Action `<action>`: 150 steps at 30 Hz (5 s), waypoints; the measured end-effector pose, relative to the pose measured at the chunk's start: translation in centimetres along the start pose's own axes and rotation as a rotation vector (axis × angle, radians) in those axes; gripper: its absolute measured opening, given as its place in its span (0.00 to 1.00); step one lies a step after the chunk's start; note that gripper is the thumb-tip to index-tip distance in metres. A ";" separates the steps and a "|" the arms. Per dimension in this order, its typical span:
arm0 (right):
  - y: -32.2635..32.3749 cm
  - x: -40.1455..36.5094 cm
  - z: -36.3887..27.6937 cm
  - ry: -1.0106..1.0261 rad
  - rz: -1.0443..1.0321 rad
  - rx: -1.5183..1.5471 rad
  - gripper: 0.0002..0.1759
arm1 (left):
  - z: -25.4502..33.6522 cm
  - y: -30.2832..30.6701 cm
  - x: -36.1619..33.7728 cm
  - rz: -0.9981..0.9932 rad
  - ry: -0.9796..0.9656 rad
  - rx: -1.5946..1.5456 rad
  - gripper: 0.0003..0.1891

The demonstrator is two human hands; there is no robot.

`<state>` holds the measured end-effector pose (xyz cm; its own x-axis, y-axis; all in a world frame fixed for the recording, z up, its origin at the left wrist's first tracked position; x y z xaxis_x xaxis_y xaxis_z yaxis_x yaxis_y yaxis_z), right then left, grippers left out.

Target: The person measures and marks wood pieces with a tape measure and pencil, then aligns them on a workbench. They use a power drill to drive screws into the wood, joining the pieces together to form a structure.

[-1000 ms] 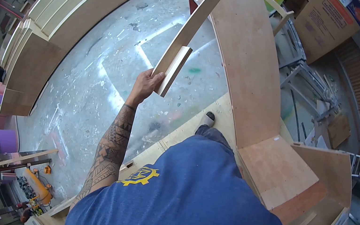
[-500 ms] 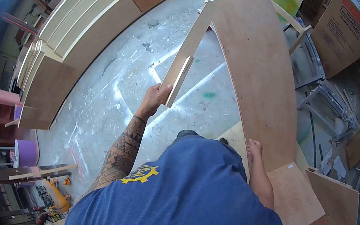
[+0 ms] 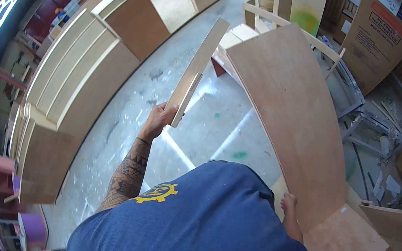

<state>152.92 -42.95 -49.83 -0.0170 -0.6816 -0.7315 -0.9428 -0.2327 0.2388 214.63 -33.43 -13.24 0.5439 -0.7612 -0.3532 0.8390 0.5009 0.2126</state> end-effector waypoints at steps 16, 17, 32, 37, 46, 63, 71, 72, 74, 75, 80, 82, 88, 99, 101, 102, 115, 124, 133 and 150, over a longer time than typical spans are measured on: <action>-23.8 1.6 -12.8 0.359 0.123 -0.239 0.17 | 3.0 1.1 34.3 -0.385 -0.010 0.056 0.21; -23.1 3.8 -15.0 0.453 0.220 -0.192 0.14 | 3.2 0.4 35.9 -0.406 0.000 0.046 0.21; -29.0 7.8 -50.8 0.815 0.376 0.386 0.14 | 6.1 -8.4 48.5 -0.648 0.091 0.131 0.21; -35.4 4.8 -53.3 0.787 0.434 0.289 0.13 | 4.7 -9.7 51.0 -0.754 0.136 0.135 0.20; -42.4 2.9 -68.7 0.731 -0.108 1.170 0.35 | 9.2 -8.2 56.1 -1.537 0.685 -0.332 0.22; -43.4 8.6 -72.8 0.516 0.714 0.559 0.51 | 14.7 -11.1 56.5 -1.455 -0.126 0.259 0.51; -43.9 8.1 -72.6 0.527 0.829 0.275 0.53 | 16.8 -10.0 55.7 -1.394 -0.205 0.371 0.53; -43.9 8.1 -72.6 0.563 0.833 0.228 0.49 | 17.1 -9.9 55.7 -1.389 -0.168 0.418 0.52; -43.7 7.8 -72.3 0.595 0.837 0.182 0.45 | 15.7 -10.0 56.0 -1.380 -0.186 0.345 0.52; -43.5 7.6 -72.5 0.664 0.730 0.308 0.41 | 15.8 -10.1 56.1 -1.368 -0.206 0.269 0.51; -43.4 6.9 -72.1 0.738 0.566 0.453 0.29 | 15.0 -10.3 56.1 -1.419 -0.043 0.183 0.50; -43.1 7.4 -71.5 0.725 0.499 0.483 0.33 | 14.1 -10.5 56.1 -1.397 -0.063 0.207 0.48; -41.8 8.7 -69.4 0.589 0.723 0.009 0.31 | 11.5 -11.9 56.8 -1.358 -0.054 0.172 0.41; -41.7 5.4 -64.1 0.475 0.746 0.161 0.26 | 11.2 -12.6 57.7 -1.260 0.227 0.296 0.25; -42.0 4.9 -63.1 0.450 0.740 0.180 0.26 | 11.3 -12.5 57.7 -1.260 0.180 0.337 0.26; -42.1 4.5 -62.7 0.425 0.719 0.199 0.25 | 11.2 -12.6 57.5 -1.260 0.140 0.377 0.28; -43.9 4.4 -62.2 0.412 0.712 -0.008 0.25 | 10.4 -13.4 57.3 -1.293 0.085 0.373 0.30; -44.0 4.2 -62.5 0.417 0.712 -0.105 0.24 | 10.4 -13.6 57.3 -1.297 0.056 0.296 0.29; -44.3 3.4 -63.4 0.417 0.735 -0.148 0.24 | 10.5 -13.6 57.3 -1.305 0.086 0.260 0.28; -45.1 3.8 -63.8 0.415 0.785 -0.263 0.23 | 11.0 -13.8 58.1 -1.324 0.080 0.304 0.27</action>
<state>216.65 -79.31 -22.59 -0.4507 -0.8923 -0.0237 -0.6047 0.2857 0.7434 234.84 -89.11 -26.63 -0.6580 -0.5660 -0.4968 0.7034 -0.6975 -0.1369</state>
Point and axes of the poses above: each hand's wrist, its own x-axis towards the middle knuckle, its own y-axis out of the back of the hand, z = x × y, the point moved 2 cm from there along x, towards the middle knuckle, and after that the axes turned 8 degrees about y, right-handed, at the moved point
